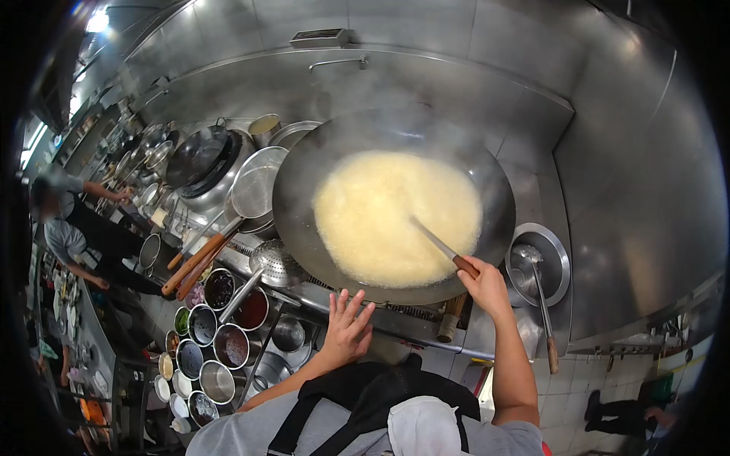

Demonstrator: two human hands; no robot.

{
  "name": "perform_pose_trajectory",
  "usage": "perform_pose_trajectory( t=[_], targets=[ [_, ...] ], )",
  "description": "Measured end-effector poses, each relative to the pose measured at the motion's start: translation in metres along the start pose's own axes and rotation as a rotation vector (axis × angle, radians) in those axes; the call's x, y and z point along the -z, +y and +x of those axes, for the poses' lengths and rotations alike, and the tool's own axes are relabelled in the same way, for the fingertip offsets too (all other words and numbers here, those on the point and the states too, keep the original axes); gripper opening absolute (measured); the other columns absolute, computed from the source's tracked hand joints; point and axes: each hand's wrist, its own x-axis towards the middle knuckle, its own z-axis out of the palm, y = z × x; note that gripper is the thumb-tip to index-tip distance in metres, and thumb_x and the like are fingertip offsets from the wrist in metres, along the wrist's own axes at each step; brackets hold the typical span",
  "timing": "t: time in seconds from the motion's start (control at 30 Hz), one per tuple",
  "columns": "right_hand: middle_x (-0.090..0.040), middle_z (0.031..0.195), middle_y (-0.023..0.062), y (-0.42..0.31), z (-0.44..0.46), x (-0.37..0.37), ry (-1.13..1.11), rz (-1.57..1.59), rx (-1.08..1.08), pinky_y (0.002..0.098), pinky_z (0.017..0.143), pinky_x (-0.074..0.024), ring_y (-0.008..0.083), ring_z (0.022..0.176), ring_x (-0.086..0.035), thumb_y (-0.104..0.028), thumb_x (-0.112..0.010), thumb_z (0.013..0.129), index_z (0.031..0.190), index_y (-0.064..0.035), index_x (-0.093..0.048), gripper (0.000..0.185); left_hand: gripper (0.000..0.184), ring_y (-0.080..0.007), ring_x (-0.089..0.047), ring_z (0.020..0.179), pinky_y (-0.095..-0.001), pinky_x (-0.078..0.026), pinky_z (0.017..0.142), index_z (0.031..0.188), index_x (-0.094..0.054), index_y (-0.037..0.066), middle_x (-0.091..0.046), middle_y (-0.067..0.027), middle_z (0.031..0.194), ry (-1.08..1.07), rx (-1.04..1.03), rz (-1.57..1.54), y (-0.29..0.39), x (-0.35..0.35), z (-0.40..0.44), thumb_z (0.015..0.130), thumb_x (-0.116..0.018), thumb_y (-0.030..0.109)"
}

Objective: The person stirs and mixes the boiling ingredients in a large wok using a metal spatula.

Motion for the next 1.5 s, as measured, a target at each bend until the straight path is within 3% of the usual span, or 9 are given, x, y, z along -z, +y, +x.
perform_pose_trajectory(
  t=[0.07,0.2,0.57,0.77,0.83,1.0,1.1,1.13,1.5],
  targets=[
    [-0.083,0.112,0.0191,0.005,-0.019,0.002,-0.054,0.118,-0.007,0.0352,0.091,-0.0584,0.0229,0.102,-0.080,-0.024,-0.079,0.097,0.139,0.0028,-0.071,0.050,0.072,-0.0465,-0.025,0.166,-0.0739,-0.016,0.129,0.155,-0.062,0.014,-0.044,-0.0151,0.173,0.005,-0.012,-0.012,-0.004,-0.004,-0.002,0.085,-0.077,0.005],
    [-0.082,0.119,0.0141,-0.023,-0.059,0.016,-0.168,0.209,-0.123,0.0303,0.092,-0.0571,0.0133,0.102,-0.074,-0.020,-0.078,0.100,0.143,0.0047,-0.069,0.050,0.076,-0.0491,-0.022,0.166,-0.0760,-0.013,0.129,0.155,-0.061,0.013,-0.041,-0.0173,0.174,-0.002,-0.016,0.004,-0.006,-0.009,-0.004,0.082,-0.080,0.006],
    [-0.080,0.123,0.0089,-0.039,-0.127,0.082,-0.258,0.376,-0.186,0.0275,0.097,-0.0567,0.0101,0.108,-0.070,-0.005,-0.080,0.098,0.140,0.0050,-0.070,0.044,0.076,-0.0486,-0.016,0.168,-0.0743,-0.001,0.130,0.156,-0.061,0.014,-0.040,-0.0165,0.176,0.028,-0.014,-0.020,-0.012,-0.019,-0.009,0.083,-0.078,0.007],
    [-0.081,0.110,0.0085,-0.058,-0.135,0.149,-0.203,0.154,-0.169,0.0280,0.091,-0.0584,0.0120,0.099,-0.073,-0.006,-0.079,0.096,0.137,0.0065,-0.072,0.044,0.072,-0.0460,-0.017,0.169,-0.0740,-0.002,0.131,0.154,-0.063,0.014,-0.041,-0.0154,0.175,0.054,-0.018,-0.012,-0.013,-0.019,-0.008,0.084,-0.078,0.007],
    [-0.084,0.105,0.0141,-0.080,-0.131,0.164,-0.122,0.014,-0.308,0.0313,0.088,-0.0593,0.0141,0.091,-0.077,-0.009,-0.082,0.090,0.131,0.0009,-0.076,0.042,0.078,-0.0491,-0.017,0.168,-0.0724,-0.005,0.131,0.155,-0.062,0.013,-0.041,-0.0194,0.174,0.045,-0.046,0.032,-0.014,-0.019,-0.008,0.080,-0.080,0.005],
    [-0.080,0.110,0.0208,-0.038,-0.111,0.171,0.070,-0.242,-0.114,0.0398,0.086,-0.0601,0.0392,0.094,-0.079,-0.013,-0.083,0.086,0.129,-0.0045,-0.078,0.044,0.078,-0.0494,-0.018,0.168,-0.0738,-0.007,0.130,0.154,-0.062,0.013,-0.042,-0.0195,0.174,0.049,-0.019,0.041,-0.009,-0.016,-0.006,0.079,-0.081,0.004],
    [-0.082,0.110,0.0209,-0.029,-0.088,0.159,0.134,-0.360,-0.047,0.0366,0.088,-0.0607,0.0318,0.097,-0.082,-0.008,-0.081,0.089,0.130,-0.0028,-0.078,0.042,0.077,-0.0497,-0.020,0.167,-0.0758,-0.011,0.129,0.153,-0.062,0.013,-0.042,-0.0189,0.173,0.042,0.005,0.038,-0.004,-0.012,-0.004,0.079,-0.081,0.004],
    [-0.080,0.117,0.0207,-0.018,-0.079,0.153,0.152,-0.381,-0.036,0.0405,0.090,-0.0608,0.0393,0.102,-0.079,-0.012,-0.082,0.090,0.132,-0.0077,-0.078,0.043,0.077,-0.0499,-0.021,0.167,-0.0767,-0.012,0.129,0.153,-0.062,0.013,-0.042,-0.0185,0.173,0.038,0.010,0.024,-0.002,-0.011,-0.003,0.079,-0.081,0.003],
    [-0.078,0.107,0.0136,0.088,0.067,0.070,0.165,-0.446,0.268,0.0488,0.082,-0.0591,0.0379,0.092,-0.076,-0.025,-0.077,0.098,0.142,-0.0210,-0.072,0.044,0.067,-0.0462,-0.024,0.167,-0.0724,-0.014,0.130,0.154,-0.061,0.007,-0.044,-0.0154,0.173,0.114,0.115,0.096,0.018,-0.016,-0.001,0.088,-0.074,0.005]
  ],
)
